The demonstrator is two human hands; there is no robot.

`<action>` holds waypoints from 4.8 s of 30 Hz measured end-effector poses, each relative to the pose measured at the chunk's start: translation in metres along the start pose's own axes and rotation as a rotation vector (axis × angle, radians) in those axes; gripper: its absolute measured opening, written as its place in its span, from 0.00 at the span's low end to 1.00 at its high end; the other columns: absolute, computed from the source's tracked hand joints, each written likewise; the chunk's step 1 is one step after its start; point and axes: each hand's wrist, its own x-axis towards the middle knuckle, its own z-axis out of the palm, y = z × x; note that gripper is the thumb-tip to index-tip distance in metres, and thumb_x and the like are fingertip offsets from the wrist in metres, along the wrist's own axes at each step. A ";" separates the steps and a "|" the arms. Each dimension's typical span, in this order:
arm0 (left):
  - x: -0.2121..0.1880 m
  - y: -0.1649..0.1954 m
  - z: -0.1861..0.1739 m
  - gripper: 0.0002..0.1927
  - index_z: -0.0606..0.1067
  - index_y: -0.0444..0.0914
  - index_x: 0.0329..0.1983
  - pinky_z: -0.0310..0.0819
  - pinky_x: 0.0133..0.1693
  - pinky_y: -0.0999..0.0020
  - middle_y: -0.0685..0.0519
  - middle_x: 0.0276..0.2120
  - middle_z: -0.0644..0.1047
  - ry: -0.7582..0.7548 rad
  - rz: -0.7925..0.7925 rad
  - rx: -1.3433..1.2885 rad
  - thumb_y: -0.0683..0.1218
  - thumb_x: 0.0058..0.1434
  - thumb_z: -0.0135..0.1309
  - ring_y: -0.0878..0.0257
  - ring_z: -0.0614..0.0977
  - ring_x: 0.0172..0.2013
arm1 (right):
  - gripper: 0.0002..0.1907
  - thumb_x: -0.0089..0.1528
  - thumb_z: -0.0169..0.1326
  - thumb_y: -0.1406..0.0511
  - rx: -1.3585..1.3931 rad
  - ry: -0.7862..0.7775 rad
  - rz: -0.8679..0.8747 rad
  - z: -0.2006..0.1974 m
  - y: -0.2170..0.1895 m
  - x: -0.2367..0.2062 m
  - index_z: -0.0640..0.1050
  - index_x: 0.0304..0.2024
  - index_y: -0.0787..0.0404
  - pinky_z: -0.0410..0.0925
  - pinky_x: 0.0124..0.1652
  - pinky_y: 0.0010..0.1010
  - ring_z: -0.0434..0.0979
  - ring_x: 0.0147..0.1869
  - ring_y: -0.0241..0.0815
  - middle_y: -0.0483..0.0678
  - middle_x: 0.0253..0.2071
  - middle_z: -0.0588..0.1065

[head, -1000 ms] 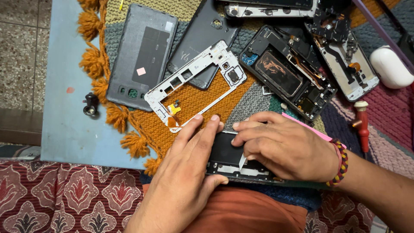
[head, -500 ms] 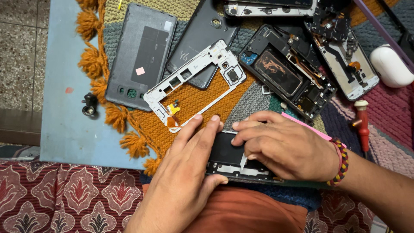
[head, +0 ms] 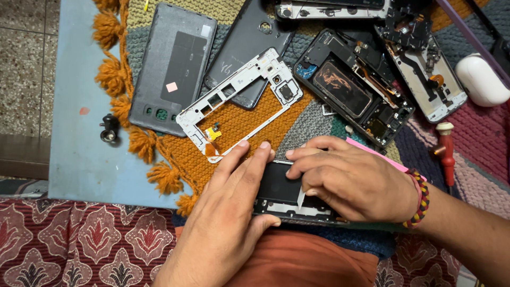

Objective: The person disassembles a smartphone using a pink plastic pry tool and a red screwdriver. They remove a white sticker, pry open internal components, and detach small parts from the phone's chassis.

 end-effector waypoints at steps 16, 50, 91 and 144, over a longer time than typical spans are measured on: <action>0.000 0.001 -0.001 0.49 0.58 0.30 0.70 0.58 0.64 0.51 0.40 0.65 0.69 0.005 0.002 -0.009 0.44 0.46 0.68 0.38 0.63 0.68 | 0.10 0.60 0.59 0.73 0.024 0.005 -0.006 -0.002 0.001 0.000 0.72 0.40 0.64 0.70 0.62 0.50 0.78 0.62 0.54 0.53 0.51 0.77; 0.001 0.004 -0.002 0.47 0.59 0.30 0.70 0.59 0.64 0.51 0.38 0.65 0.68 0.001 -0.005 0.003 0.45 0.48 0.67 0.37 0.63 0.68 | 0.08 0.60 0.58 0.73 0.116 -0.011 0.022 -0.002 0.005 -0.001 0.72 0.38 0.62 0.70 0.62 0.47 0.79 0.61 0.54 0.51 0.49 0.77; 0.000 -0.001 -0.001 0.52 0.56 0.30 0.71 0.58 0.65 0.51 0.42 0.65 0.69 0.001 0.018 0.004 0.44 0.45 0.69 0.40 0.63 0.69 | 0.08 0.65 0.59 0.72 0.733 0.498 1.356 -0.003 -0.040 -0.122 0.76 0.44 0.72 0.78 0.35 0.35 0.82 0.34 0.45 0.60 0.39 0.80; -0.001 -0.007 0.002 0.52 0.56 0.30 0.72 0.57 0.65 0.52 0.41 0.65 0.68 -0.007 0.012 -0.008 0.45 0.46 0.69 0.40 0.63 0.68 | 0.13 0.63 0.66 0.71 0.080 0.955 1.161 -0.007 -0.016 -0.060 0.78 0.48 0.67 0.64 0.31 0.13 0.71 0.34 0.23 0.40 0.37 0.75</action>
